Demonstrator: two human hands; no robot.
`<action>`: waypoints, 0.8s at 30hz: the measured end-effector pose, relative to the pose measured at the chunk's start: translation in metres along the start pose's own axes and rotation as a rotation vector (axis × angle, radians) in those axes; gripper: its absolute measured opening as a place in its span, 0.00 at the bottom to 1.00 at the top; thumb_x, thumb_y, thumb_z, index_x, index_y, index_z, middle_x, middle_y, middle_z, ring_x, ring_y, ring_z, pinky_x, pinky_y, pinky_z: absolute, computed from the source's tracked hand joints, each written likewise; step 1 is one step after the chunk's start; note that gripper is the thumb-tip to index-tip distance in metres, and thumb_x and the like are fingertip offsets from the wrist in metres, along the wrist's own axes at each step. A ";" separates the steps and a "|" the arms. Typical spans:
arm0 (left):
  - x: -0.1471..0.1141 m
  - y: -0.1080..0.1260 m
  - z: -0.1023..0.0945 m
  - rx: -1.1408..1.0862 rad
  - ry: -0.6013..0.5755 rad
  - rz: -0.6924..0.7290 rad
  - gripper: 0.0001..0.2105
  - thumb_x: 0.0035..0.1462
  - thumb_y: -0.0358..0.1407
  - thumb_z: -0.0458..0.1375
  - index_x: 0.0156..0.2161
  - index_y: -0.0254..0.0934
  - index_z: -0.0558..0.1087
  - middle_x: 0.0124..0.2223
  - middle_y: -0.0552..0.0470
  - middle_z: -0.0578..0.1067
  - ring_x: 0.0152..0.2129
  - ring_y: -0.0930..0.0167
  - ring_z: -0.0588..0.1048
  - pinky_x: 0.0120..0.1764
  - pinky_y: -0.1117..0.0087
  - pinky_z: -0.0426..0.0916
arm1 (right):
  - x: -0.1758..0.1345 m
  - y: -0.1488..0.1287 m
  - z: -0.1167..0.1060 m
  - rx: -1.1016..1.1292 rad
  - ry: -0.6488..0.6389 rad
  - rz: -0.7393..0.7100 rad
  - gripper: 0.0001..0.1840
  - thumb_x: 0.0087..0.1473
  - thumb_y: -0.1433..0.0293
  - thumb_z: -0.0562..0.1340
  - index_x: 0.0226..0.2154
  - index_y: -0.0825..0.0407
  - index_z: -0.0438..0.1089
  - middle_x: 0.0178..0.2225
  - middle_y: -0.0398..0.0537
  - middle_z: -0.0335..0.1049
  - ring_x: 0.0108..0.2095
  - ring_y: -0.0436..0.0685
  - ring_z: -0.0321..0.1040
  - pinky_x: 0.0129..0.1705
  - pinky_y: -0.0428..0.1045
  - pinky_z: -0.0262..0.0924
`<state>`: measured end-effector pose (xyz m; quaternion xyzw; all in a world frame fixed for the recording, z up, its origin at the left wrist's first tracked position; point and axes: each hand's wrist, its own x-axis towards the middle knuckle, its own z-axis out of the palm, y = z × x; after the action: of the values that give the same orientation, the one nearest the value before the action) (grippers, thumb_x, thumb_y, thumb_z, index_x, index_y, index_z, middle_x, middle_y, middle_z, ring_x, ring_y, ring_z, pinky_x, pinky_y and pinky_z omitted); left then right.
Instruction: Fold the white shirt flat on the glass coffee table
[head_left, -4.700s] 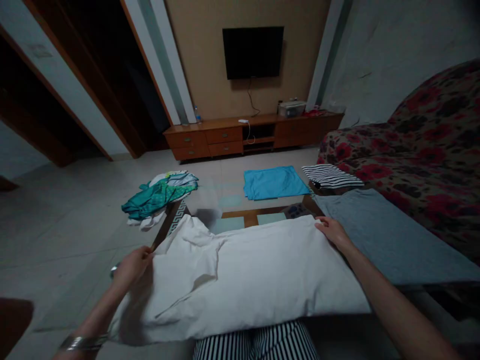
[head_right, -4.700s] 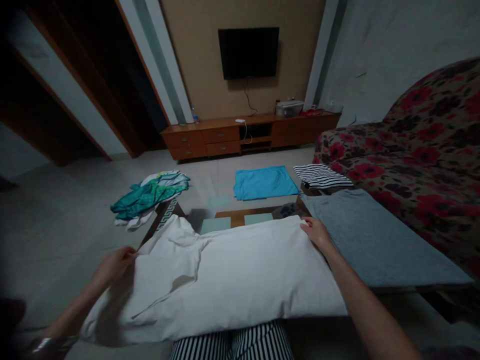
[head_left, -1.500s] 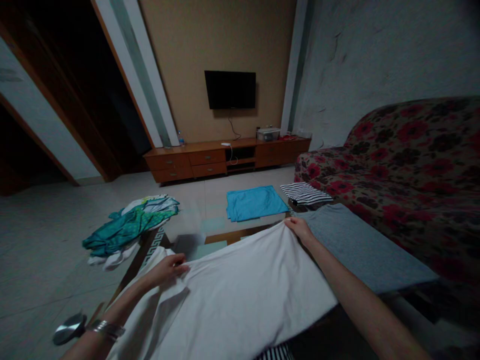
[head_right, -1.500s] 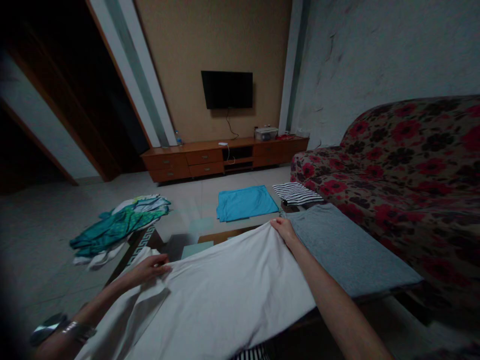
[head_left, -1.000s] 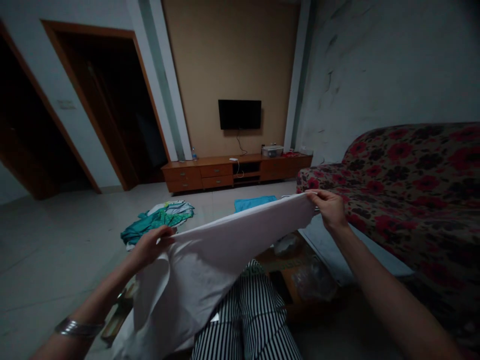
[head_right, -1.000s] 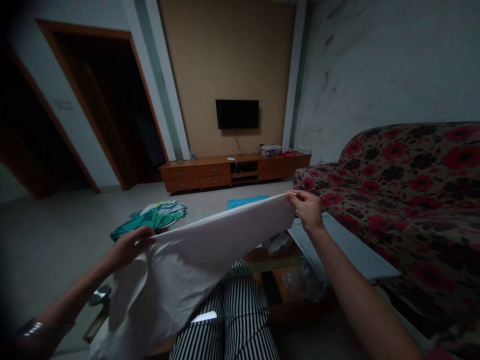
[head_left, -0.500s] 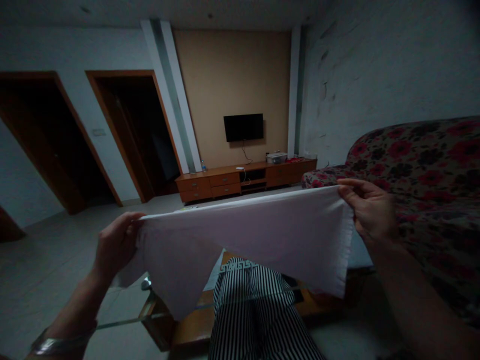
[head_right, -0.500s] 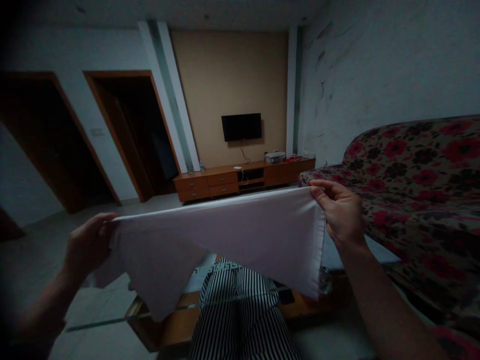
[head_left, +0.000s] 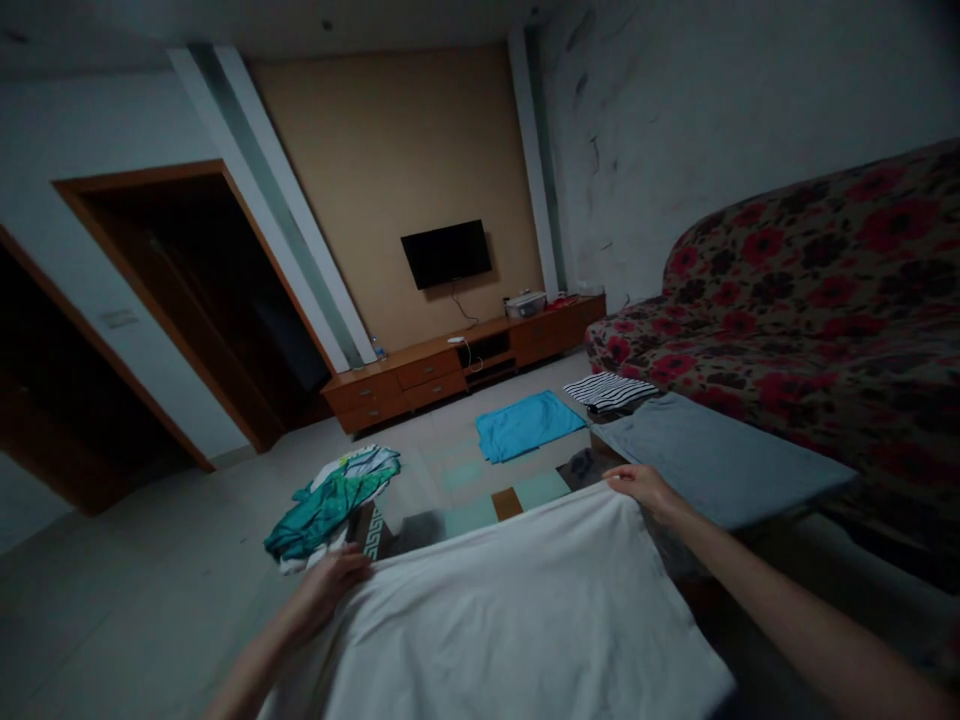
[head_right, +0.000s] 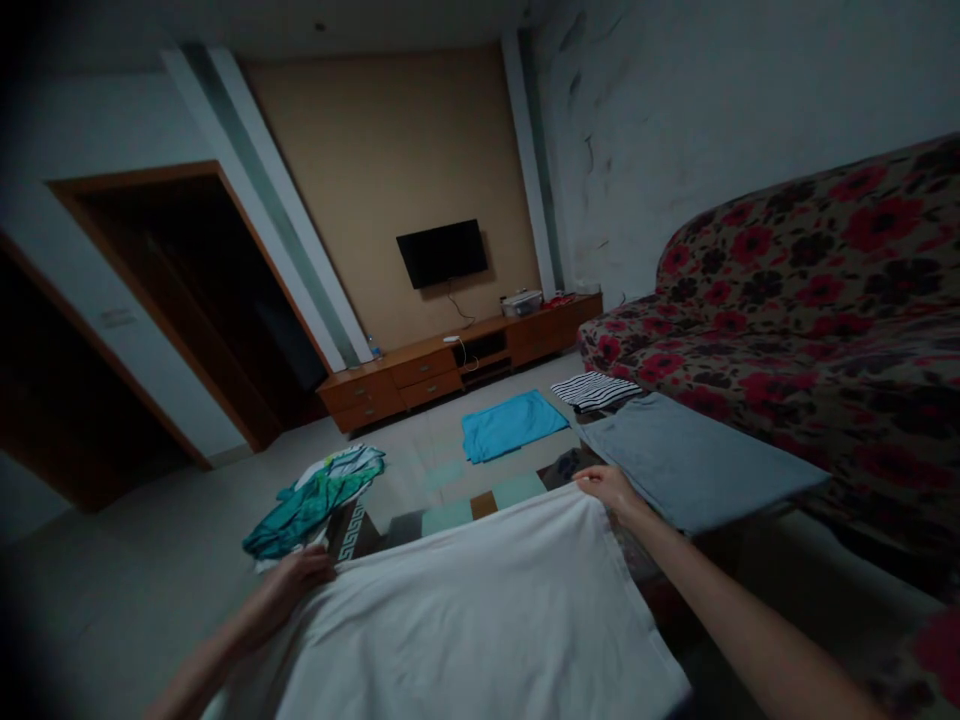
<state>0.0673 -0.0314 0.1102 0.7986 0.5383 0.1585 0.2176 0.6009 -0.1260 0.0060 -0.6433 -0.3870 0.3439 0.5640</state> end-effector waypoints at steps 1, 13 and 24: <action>0.014 -0.014 0.018 0.030 -0.064 0.016 0.11 0.48 0.41 0.54 0.20 0.37 0.66 0.28 0.50 0.71 0.29 0.67 0.69 0.33 0.71 0.63 | 0.014 0.016 0.008 -0.033 0.001 0.025 0.12 0.36 0.68 0.65 0.27 0.58 0.76 0.26 0.51 0.76 0.26 0.53 0.70 0.29 0.46 0.62; 0.169 -0.103 0.088 0.278 -0.351 0.102 0.04 0.47 0.35 0.51 0.27 0.37 0.64 0.29 0.53 0.71 0.30 0.69 0.69 0.32 0.73 0.57 | 0.175 0.075 0.046 -0.344 0.026 0.040 0.11 0.38 0.72 0.62 0.27 0.58 0.78 0.29 0.53 0.78 0.32 0.57 0.73 0.34 0.47 0.64; 0.291 -0.062 0.093 0.623 -0.291 0.194 0.10 0.52 0.38 0.55 0.37 0.37 0.74 0.41 0.45 0.76 0.39 0.63 0.72 0.39 0.68 0.62 | 0.272 0.054 0.056 -0.808 0.174 0.069 0.12 0.47 0.72 0.63 0.37 0.55 0.77 0.40 0.55 0.76 0.43 0.60 0.71 0.44 0.49 0.62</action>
<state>0.1714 0.2424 0.0042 0.8882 0.4459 -0.1085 0.0220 0.6840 0.1376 -0.0566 -0.8522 -0.4200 0.1273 0.2848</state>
